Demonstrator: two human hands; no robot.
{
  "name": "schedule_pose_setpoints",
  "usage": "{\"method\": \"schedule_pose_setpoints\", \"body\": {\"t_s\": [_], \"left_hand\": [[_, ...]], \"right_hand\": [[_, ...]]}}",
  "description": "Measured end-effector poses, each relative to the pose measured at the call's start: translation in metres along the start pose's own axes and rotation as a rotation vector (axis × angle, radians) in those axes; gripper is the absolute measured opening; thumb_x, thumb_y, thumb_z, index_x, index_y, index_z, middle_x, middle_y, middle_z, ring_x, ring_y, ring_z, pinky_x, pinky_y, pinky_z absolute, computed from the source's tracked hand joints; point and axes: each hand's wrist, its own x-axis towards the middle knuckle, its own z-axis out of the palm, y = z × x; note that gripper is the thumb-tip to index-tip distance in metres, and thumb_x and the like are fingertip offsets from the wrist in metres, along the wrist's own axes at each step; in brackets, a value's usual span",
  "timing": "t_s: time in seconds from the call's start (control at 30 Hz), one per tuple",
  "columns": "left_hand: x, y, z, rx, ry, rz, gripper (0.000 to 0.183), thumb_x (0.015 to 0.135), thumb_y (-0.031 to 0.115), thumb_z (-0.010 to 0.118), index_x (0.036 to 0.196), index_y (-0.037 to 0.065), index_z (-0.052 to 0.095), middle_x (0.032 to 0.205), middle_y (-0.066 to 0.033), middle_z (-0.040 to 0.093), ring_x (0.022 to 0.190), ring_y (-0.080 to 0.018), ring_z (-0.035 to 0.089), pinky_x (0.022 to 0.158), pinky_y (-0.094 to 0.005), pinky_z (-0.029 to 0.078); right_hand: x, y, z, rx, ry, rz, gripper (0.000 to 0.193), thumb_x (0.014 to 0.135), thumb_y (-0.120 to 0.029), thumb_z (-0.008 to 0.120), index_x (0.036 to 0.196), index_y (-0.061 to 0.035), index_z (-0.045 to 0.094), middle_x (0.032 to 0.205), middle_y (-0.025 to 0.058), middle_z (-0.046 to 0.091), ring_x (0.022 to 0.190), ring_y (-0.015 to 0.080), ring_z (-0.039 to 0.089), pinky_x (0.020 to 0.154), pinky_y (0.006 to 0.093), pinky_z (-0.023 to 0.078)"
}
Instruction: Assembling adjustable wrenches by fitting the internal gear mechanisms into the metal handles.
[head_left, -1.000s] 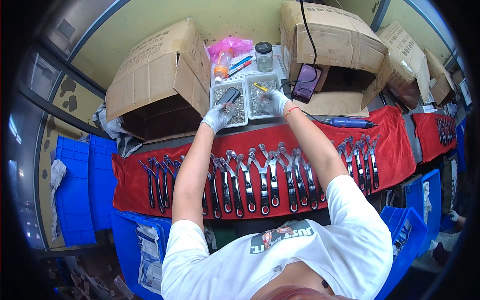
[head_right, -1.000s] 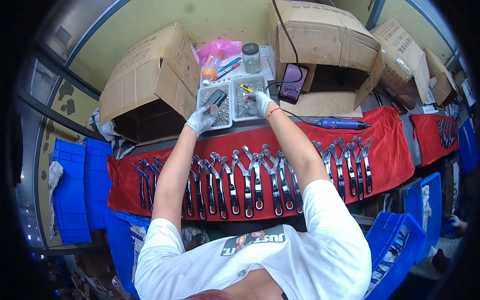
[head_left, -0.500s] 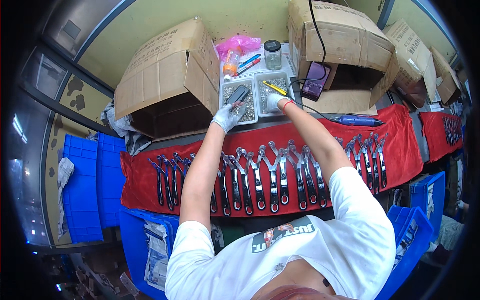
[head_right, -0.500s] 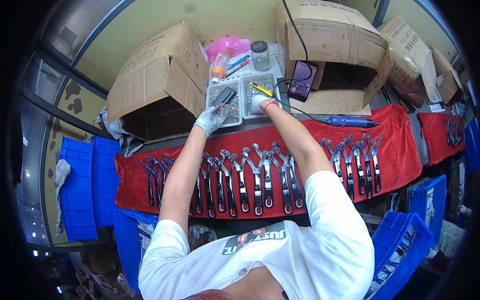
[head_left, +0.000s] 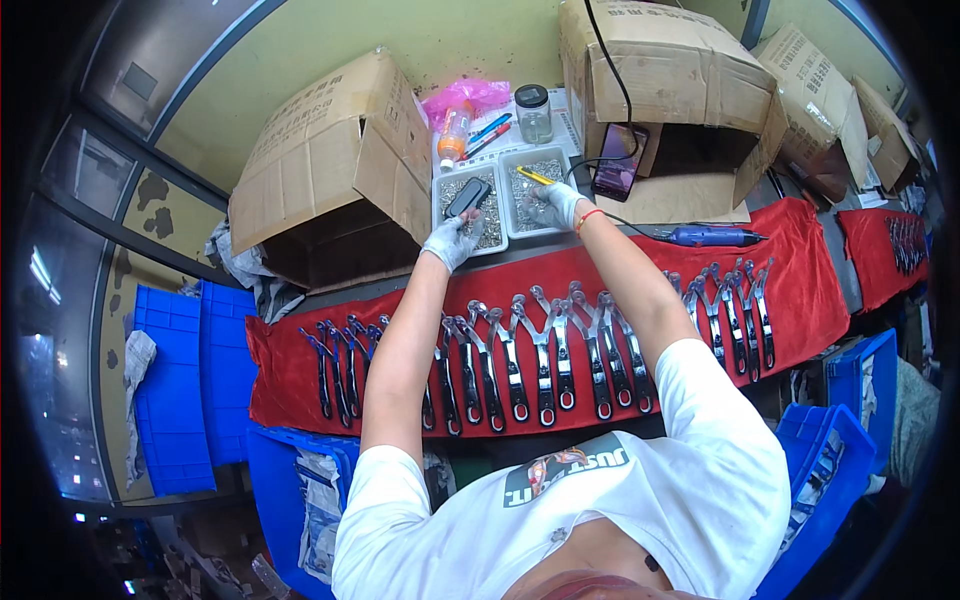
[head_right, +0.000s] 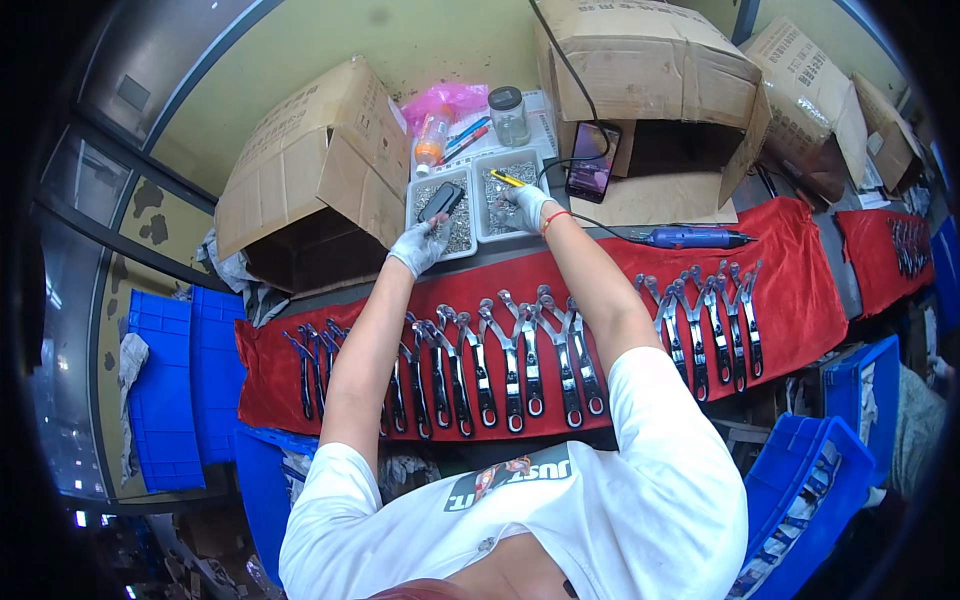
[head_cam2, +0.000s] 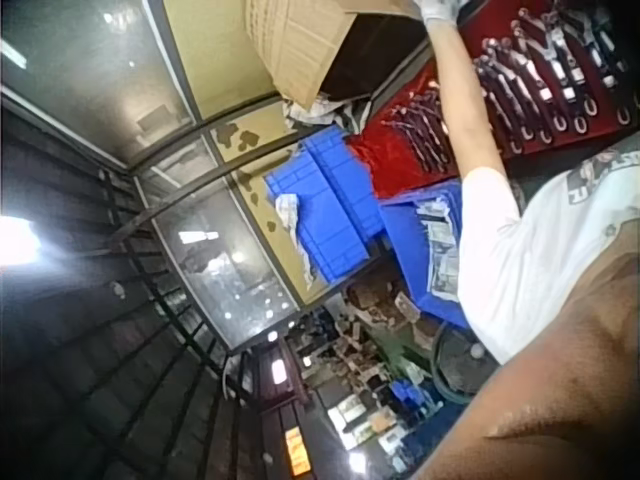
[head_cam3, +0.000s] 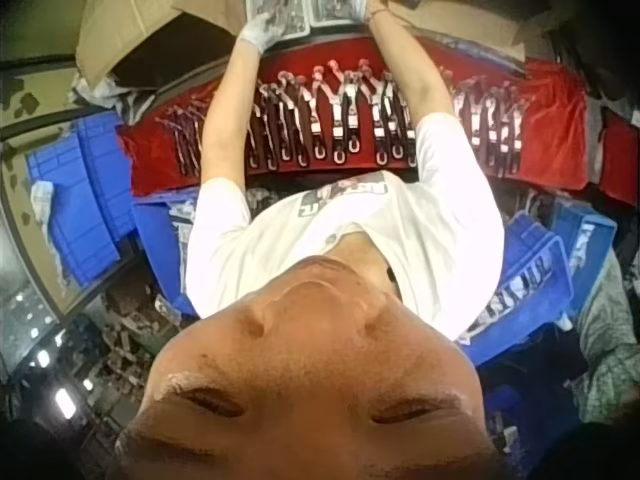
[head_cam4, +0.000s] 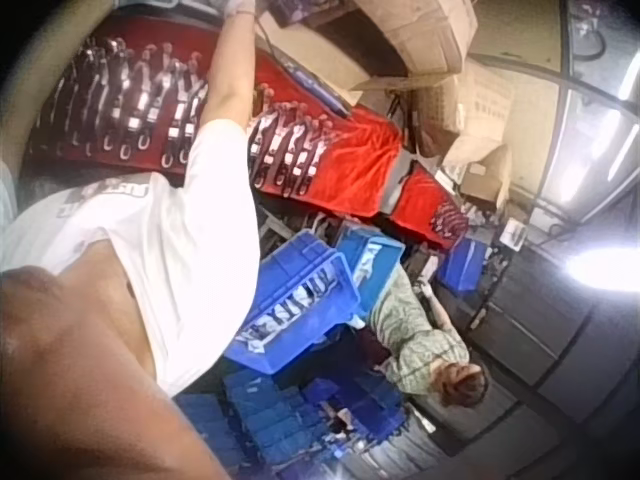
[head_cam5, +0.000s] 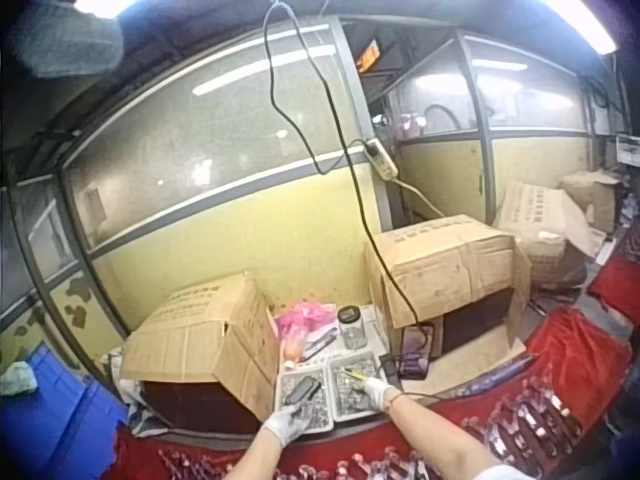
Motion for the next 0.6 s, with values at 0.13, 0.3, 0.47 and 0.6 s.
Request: {"method": "schedule_pose_setpoints", "body": {"t_s": [0.13,0.3,0.47,0.6], "left_hand": [[-0.002,-0.003,0.004,0.008,0.033,0.030,0.019,0.095,0.004,0.042,0.105,-0.008,0.053,0.095,-0.0156,0.058,0.084,-0.0255,0.059,0.074,-0.0344,0.057],[-0.011,-0.006,0.006,0.148,-0.017,0.060,0.017,0.093,0.003,0.047,0.106,-0.005,0.055,0.099,-0.0122,0.059,0.087,-0.0231,0.059,0.076,-0.0328,0.056],[-0.025,-0.028,0.025,0.179,-0.014,0.080,0.013,0.090,0.007,0.055,0.102,0.004,0.060,0.092,-0.0066,0.064,0.089,-0.0162,0.061,0.071,-0.0313,0.054],[-0.039,-0.063,0.033,0.312,-0.262,0.108,0.019,0.085,0.003,0.061,0.104,0.002,0.061,0.093,-0.0062,0.064,0.088,-0.0151,0.060,0.082,-0.0268,0.051]], "right_hand": [[0.002,-0.001,-0.004,-0.078,-0.025,-0.066,0.022,0.091,0.001,0.043,0.112,-0.0005,0.049,0.101,0.0130,0.054,0.091,0.0257,0.057,0.079,0.0390,0.051],[-0.006,-0.005,-0.007,-0.234,-0.113,-0.141,0.019,0.091,-0.001,0.046,0.109,0.0018,0.053,0.089,0.0073,0.056,0.074,0.0154,0.054,0.058,0.0249,0.046],[-0.045,-0.005,-0.018,-0.028,-0.142,-0.164,0.015,0.090,-0.013,0.055,0.097,-0.0011,0.060,0.067,0.0036,0.052,0.056,0.0117,0.046,0.047,0.0248,0.038],[-0.105,-0.003,-0.072,-0.033,-0.194,-0.233,0.016,0.092,-0.010,0.050,0.101,0.0003,0.058,0.075,0.0053,0.055,0.064,0.0133,0.053,0.054,0.0239,0.045]]}}
